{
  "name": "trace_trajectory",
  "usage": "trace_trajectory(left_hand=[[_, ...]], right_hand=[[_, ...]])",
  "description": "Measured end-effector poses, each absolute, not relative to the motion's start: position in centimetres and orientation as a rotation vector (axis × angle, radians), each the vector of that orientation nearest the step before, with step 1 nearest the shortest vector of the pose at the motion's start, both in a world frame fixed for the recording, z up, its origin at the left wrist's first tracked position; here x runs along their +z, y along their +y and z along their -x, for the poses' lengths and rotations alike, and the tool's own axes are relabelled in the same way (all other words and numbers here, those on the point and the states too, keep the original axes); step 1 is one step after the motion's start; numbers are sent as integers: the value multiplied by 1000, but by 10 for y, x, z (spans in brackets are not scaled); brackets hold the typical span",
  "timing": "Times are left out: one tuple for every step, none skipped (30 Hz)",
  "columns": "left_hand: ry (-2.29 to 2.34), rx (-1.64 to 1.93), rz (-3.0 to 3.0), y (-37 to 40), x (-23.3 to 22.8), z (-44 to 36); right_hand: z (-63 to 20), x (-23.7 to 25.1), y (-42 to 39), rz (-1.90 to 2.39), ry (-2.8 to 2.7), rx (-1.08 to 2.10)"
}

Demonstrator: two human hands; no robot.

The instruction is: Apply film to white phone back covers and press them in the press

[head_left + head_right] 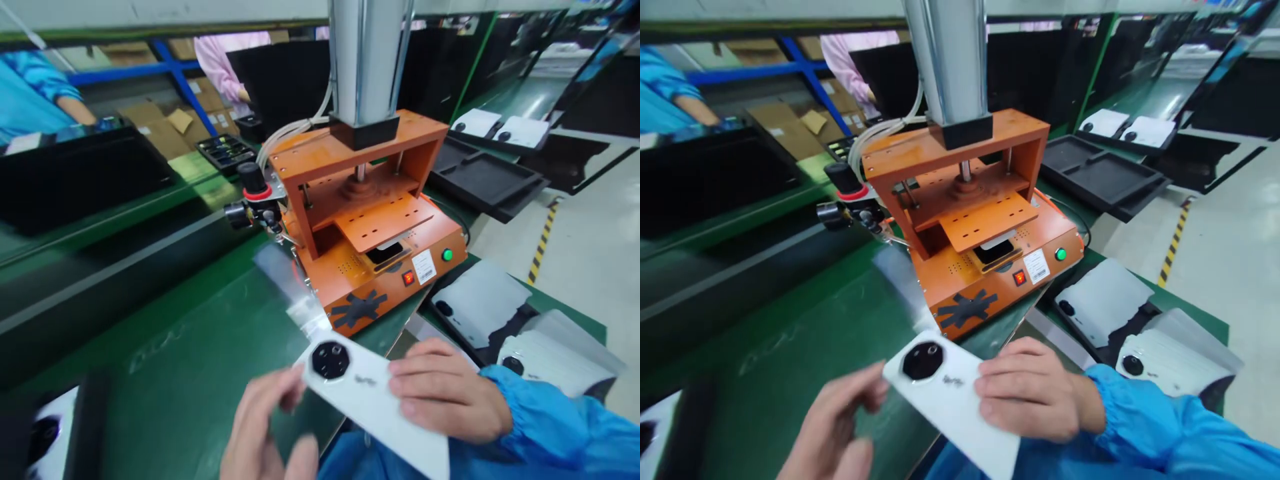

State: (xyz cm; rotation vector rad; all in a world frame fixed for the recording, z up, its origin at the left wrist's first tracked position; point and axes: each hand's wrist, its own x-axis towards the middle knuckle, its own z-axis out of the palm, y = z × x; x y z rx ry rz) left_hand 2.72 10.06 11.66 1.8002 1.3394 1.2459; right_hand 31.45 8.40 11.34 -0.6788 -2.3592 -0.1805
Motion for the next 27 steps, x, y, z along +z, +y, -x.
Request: trace_trajectory(left_hand=[[1295,1223,-1603,119,130,-41],[1225,1155,-1428,139,142,-57],[1176,1085,-1285,158,152,-73],[1124,1035,-1187,176,159,-90],[1057,984,-1129,193,163,-107],[983,945,-1101,207,166,-124],[907,917,-1090,220,166,-140],[835,898,-1085,230,166,-156],[775,898,-1070,239,166,-170],[730,920,-1037,246,166,-183],[702,956,-989,254,165,-196],[690,1003,-933,261,166,-206],[691,1055,-879,267,166,-216],[703,1103,-837,273,167,-223],[720,1141,-813,276,167,-227],[741,1166,-805,276,166,-229],[759,1180,-804,273,165,-228],[765,1178,-809,265,162,-223],[764,1150,-826,252,157,-216],[765,1105,-854,235,151,-206],[759,1032,-906,215,143,-193],[789,941,-979,193,134,-179],[841,874,-1064,171,125,-163],[906,814,-1161,149,115,-148],[974,761,-1275,130,105,-133],[1028,743,-1385,113,96,-120],[1055,737,-1499,99,87,-109]], right_hand=[[-329,118,78,732,-2327,-256],[-342,120,73,801,-2298,-330],[-354,121,70,888,-2273,-394],[-365,120,68,980,-2243,-450],[-375,119,70,1058,-2209,-504],[-385,116,73,1121,-2183,-553],[-393,112,78,1155,-2154,-603],[-402,108,84,1166,-2129,-647],[-409,104,92,1156,-2104,-685],[-415,100,100,1145,-2081,-708],[-420,96,109,1138,-2060,-717],[-423,93,118,1130,-2039,-717],[-425,91,127,1121,-2014,-713],[-426,90,137,1117,-1987,-704],[-425,89,147,1118,-1953,-692],[-423,88,157,1122,-1921,-680],[-421,89,167,1119,-1894,-670],[-417,89,178,1113,-1875,-654],[-414,91,189,1105,-1870,-631],[-411,92,199,1089,-1878,-605],[-408,95,210,1073,-1900,-575],[-405,97,220,1062,-1939,-539],[-403,100,229,1054,-1990,-504],[-401,102,237,1050,-2050,-469],[-399,105,244,1050,-2105,-439],[-397,106,250,1056,-2152,-408],[-396,108,254,1066,-2186,-379]])
